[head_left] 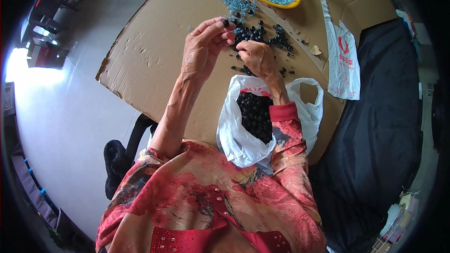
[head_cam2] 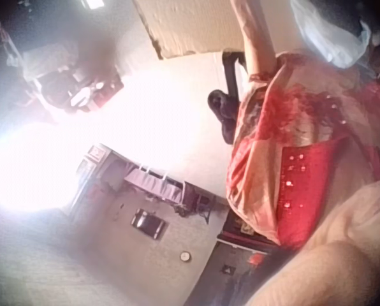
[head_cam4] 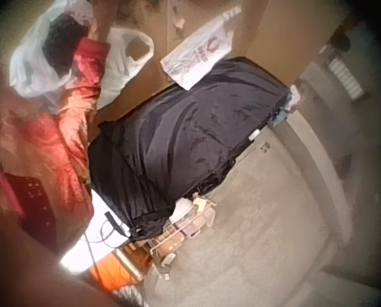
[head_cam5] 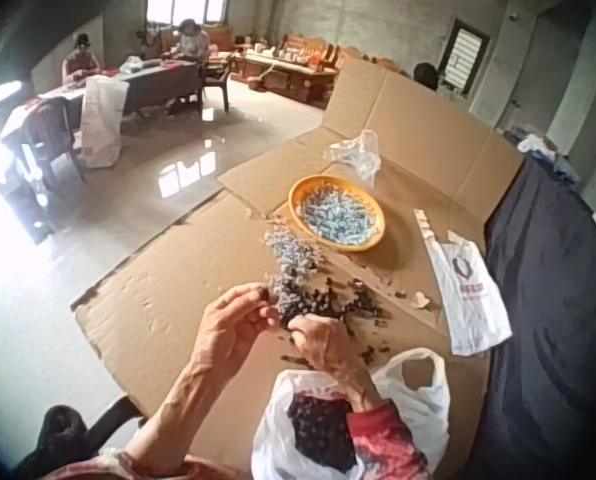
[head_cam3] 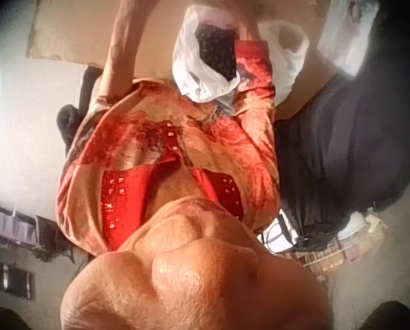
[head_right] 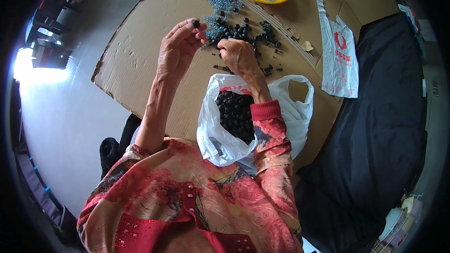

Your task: Manually attaching small black plastic caps or beads to the ends of blue wire stems.

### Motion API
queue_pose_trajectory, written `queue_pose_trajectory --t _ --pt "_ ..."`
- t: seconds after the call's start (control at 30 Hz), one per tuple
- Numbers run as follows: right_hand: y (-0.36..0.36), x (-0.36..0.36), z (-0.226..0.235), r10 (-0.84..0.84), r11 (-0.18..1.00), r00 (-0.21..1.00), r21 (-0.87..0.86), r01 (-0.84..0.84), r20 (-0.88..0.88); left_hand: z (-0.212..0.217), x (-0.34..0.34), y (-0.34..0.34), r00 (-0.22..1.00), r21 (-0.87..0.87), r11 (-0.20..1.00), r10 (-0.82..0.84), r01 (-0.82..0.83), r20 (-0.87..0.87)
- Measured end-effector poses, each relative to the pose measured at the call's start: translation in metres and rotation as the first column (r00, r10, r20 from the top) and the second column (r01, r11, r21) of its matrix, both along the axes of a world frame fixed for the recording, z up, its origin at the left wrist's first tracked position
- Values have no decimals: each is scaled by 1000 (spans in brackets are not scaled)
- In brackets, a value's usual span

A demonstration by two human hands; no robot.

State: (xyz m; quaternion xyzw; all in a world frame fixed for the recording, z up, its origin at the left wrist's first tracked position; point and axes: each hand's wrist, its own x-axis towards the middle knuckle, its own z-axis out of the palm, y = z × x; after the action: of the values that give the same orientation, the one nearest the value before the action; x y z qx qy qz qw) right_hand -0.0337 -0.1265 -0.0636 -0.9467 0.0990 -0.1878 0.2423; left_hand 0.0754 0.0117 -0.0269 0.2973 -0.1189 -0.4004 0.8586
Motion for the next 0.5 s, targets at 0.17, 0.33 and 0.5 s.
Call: queue_pose_trajectory --t 0.17,0.33,0.5 --pt "-3 11 -12 2 998 999 -57 0 33 -1 4 2 1000 -11 1000 15 -15 -3" --pt "0 18 -6 30 999 985 -30 -35 -167 -1 8 4 999 3 999 36 -36 -9" --pt "-7 9 4 22 1000 1000 -1 -22 5 -2 9 5 999 5 999 39 -39 -6"
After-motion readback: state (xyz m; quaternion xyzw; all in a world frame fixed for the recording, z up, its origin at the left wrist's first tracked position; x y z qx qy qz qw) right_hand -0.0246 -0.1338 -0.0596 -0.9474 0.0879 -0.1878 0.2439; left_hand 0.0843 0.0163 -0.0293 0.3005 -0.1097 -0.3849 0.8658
